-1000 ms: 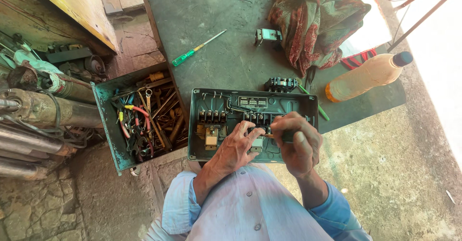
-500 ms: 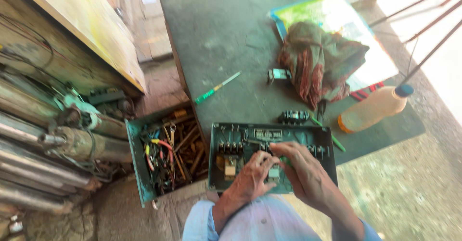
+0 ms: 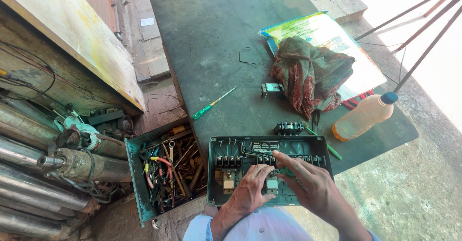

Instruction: The person uses a screwdriver to tighten screws on components inside an open electrical box. They repeatedly remove and reinsert a small black component, adjusting its position and securing it with the screwdriver. A second person briefly appears holding a phone.

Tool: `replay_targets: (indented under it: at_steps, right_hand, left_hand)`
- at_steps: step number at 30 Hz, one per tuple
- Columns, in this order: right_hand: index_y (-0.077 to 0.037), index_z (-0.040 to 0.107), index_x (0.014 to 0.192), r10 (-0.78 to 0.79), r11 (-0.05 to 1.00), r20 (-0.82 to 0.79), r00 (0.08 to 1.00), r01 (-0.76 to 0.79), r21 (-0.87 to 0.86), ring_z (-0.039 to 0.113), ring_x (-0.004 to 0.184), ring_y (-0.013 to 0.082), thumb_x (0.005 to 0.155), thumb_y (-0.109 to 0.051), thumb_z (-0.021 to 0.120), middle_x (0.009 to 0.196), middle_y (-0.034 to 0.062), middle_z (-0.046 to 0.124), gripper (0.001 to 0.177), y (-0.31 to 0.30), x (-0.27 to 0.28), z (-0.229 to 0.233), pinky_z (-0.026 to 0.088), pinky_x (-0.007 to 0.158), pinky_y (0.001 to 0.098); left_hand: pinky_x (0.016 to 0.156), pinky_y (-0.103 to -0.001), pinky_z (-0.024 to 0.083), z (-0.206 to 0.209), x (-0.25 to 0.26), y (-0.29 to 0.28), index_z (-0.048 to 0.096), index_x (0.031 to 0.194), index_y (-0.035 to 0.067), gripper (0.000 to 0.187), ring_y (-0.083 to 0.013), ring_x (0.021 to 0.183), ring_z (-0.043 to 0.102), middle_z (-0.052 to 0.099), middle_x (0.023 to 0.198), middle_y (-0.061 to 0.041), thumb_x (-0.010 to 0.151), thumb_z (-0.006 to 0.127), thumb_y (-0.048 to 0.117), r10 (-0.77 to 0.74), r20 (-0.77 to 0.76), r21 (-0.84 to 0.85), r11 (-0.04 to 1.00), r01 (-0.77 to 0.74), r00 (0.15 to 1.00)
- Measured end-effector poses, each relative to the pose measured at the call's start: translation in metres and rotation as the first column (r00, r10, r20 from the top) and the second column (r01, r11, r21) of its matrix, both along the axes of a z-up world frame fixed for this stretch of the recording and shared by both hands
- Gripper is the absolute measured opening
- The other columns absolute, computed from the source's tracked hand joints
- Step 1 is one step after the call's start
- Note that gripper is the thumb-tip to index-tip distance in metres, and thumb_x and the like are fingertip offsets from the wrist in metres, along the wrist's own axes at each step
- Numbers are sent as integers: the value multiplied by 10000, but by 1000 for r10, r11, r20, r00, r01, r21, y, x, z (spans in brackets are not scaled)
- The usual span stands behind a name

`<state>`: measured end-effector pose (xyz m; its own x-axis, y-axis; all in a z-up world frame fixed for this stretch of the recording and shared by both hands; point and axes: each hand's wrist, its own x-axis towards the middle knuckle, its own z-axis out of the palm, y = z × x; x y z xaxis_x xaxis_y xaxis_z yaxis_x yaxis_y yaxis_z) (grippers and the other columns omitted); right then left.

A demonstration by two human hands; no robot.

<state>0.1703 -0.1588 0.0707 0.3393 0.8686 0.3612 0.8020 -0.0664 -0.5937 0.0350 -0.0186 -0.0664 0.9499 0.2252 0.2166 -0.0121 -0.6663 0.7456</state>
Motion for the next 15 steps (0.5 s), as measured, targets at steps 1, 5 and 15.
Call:
replay_targets:
  at_steps: [1,5,15]
  right_hand:
    - [-118,578,1407,-55,995,23,998,57,-82,699,740,243,813,-215,818,876,70,728,648,2,-1,1,557,670,396]
    - [-42,522,1406,-32,997,133,991,22,70,669,830,317,811,-143,782,977,152,673,657,6,-5,2,537,705,417]
    - [-8,525,1414,33,988,32,999,-37,152,675,930,316,881,-73,741,1080,190,656,579,3,0,3,551,777,415]
  left_hand:
    - [1098,-424,456,0,0,0,519,1393,-22,829,-368,1252,555,580,1346,-194,686,912,159,-3,-10,8,1000,3,1000]
    - [1096,-452,431,-1,2,4,529,1363,-50,839,-392,1274,538,573,1358,-224,660,924,180,-47,55,105,994,41,997]
    - [1081,-429,461,0,2,3,551,1372,-35,818,-366,1234,548,582,1347,-191,666,911,167,-11,8,41,999,10,1000]
